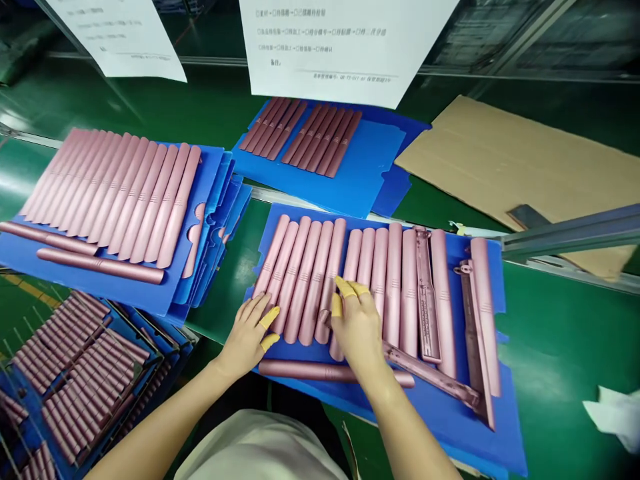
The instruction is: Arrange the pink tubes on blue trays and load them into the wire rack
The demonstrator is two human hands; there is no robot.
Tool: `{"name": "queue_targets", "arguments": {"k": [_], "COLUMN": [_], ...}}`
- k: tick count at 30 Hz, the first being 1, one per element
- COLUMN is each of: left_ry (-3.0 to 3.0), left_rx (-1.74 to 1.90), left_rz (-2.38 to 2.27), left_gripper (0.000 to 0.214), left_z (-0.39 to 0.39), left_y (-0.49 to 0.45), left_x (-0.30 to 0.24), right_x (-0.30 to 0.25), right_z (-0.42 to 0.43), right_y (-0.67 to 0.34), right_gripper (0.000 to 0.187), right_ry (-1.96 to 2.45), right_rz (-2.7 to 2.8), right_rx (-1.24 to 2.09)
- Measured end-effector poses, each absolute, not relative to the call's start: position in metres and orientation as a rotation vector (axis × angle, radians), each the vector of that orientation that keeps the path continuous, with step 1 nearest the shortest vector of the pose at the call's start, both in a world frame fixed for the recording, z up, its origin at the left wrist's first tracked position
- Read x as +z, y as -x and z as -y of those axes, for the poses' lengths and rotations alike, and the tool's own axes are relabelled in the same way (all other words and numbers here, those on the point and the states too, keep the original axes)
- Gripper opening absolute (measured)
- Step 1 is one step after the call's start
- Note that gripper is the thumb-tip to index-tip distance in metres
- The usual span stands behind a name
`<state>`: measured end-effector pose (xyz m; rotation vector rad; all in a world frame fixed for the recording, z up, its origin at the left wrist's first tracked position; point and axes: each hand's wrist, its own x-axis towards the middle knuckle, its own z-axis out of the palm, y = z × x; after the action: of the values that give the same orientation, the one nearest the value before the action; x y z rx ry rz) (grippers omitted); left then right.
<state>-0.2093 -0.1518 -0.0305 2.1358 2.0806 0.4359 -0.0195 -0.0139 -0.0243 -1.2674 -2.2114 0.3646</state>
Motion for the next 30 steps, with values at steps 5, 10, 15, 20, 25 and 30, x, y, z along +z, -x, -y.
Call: {"name": "queue_targets", "arguments": {"k": [5, 10, 15, 20, 25, 30], "left_ry": [-2.218, -2.348, -2.462, -2.459, -2.485, -2.568], "left_rx": [0.463, 0.394, 0.325, 0.344, 0.466, 0.227], "left_rz": [-1.978, -1.793, -1.642, -1.684, -1.570, -1.482], "left_gripper": [0.033, 0.036, 0.033, 0.037, 0.036, 0.043], "left_z": [0.125, 0.092, 0.074, 0.082, 0.125, 0.167], "left_y": [0.222, 0.229, 0.230, 0.236, 0.207, 0.154], "left_x": [-0.032, -0.029, -0.033, -0.030, -0.018, -0.031], "right_x": [-0.031, -0.039, -0.039, -0.043, -0.026, 0.014], "right_z": [0.108, 0.140, 0.100, 0.066, 0.057, 0.049], "right_y": [0.019, 0.025, -0.010, -0.040, -0.055, -0.108], "right_gripper": [0.031, 0.032, 0.030, 0.030, 0.026, 0.041], "right_ry": [1.216, 1.286, 1.503, 1.588, 1.389, 1.769], "right_rz": [2.302, 2.317, 2.278, 2.380, 2.269, 1.713], "right_rx": [0.433, 0.274, -0.134, -0.272, -0.329, 0.026]}}
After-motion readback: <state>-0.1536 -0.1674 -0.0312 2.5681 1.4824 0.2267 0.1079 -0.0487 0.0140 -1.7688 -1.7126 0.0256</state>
